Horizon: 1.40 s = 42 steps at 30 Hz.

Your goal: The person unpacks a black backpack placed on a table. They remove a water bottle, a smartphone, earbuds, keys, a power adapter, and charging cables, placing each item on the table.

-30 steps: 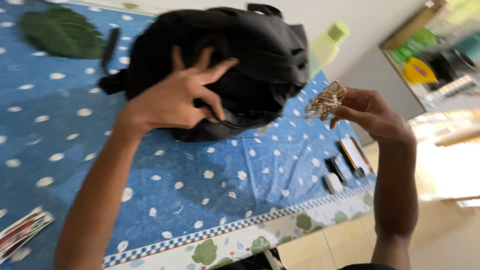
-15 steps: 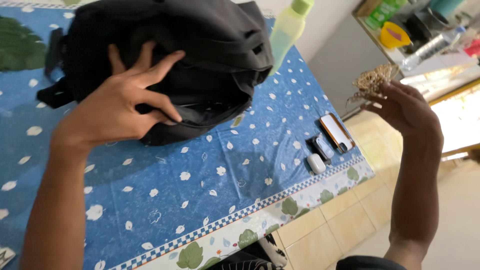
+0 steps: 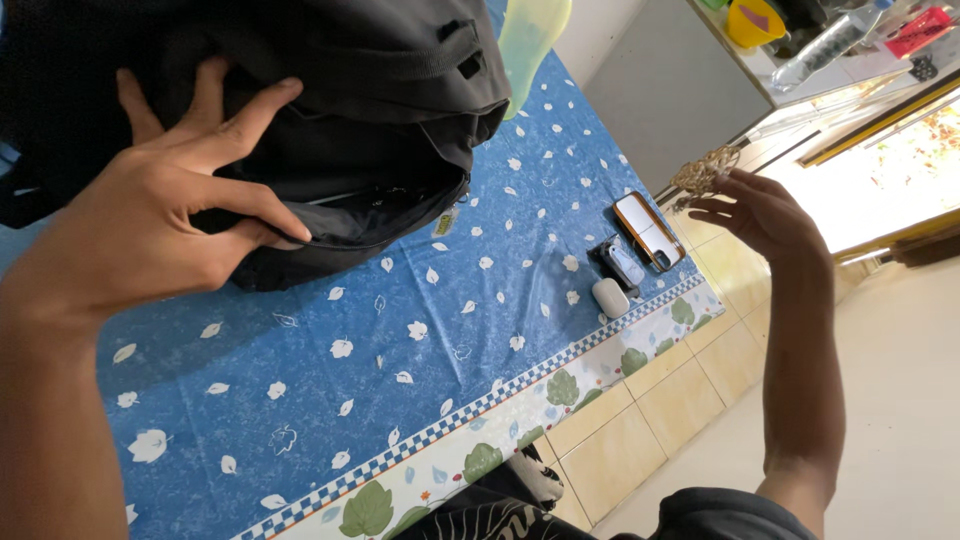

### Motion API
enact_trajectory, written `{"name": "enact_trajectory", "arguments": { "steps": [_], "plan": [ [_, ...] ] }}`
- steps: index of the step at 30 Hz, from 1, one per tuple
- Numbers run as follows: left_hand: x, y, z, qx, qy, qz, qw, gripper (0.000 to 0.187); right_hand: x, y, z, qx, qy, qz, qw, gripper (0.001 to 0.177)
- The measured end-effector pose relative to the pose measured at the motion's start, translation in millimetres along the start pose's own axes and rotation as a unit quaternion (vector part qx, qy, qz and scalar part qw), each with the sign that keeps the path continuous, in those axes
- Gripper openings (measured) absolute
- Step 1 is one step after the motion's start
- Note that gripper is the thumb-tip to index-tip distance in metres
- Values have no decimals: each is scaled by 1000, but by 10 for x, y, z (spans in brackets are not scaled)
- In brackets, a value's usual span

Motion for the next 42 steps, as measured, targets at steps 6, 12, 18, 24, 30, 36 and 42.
{"name": "enact_trajectory", "arguments": {
  "steps": [6,12,18,24,30,36,42],
  "plan": [
    [-6,1,7,14,3,-1,1000,9,212,112,-354,-44,-43,-37,997,32],
    [4,-8,-1,27,-14,-4,1000,8,295,118,-482,-50,-66,-54,995,36],
    [4,4,-3,19,-12,2,1000,9,187,66,-432,-60,-96,-70,991,45],
    [4,1,2,15,-7,5,1000,9,141,78,-421,-72,-123,-98,985,53],
    [1,-1,8,22,-5,3,1000,8,44,63,-382,-18,-56,-28,998,50],
    [-2,-15,11,30,-10,3,999,9,-104,-40,-227,63,-224,-115,966,41],
    [0,-11,18,22,-2,10,1000,12,-295,-180,-33,144,-279,-149,938,42]
  ]
}}
Point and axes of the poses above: each hand's wrist, its own y-axis towards the middle knuckle, its own x-axis out of the back of the hand, z = x × y, the point moved 4 cm from there along y, towards the middle knuckle, and after that the axes turned 5 degrees about z, right-handed, at the moved point
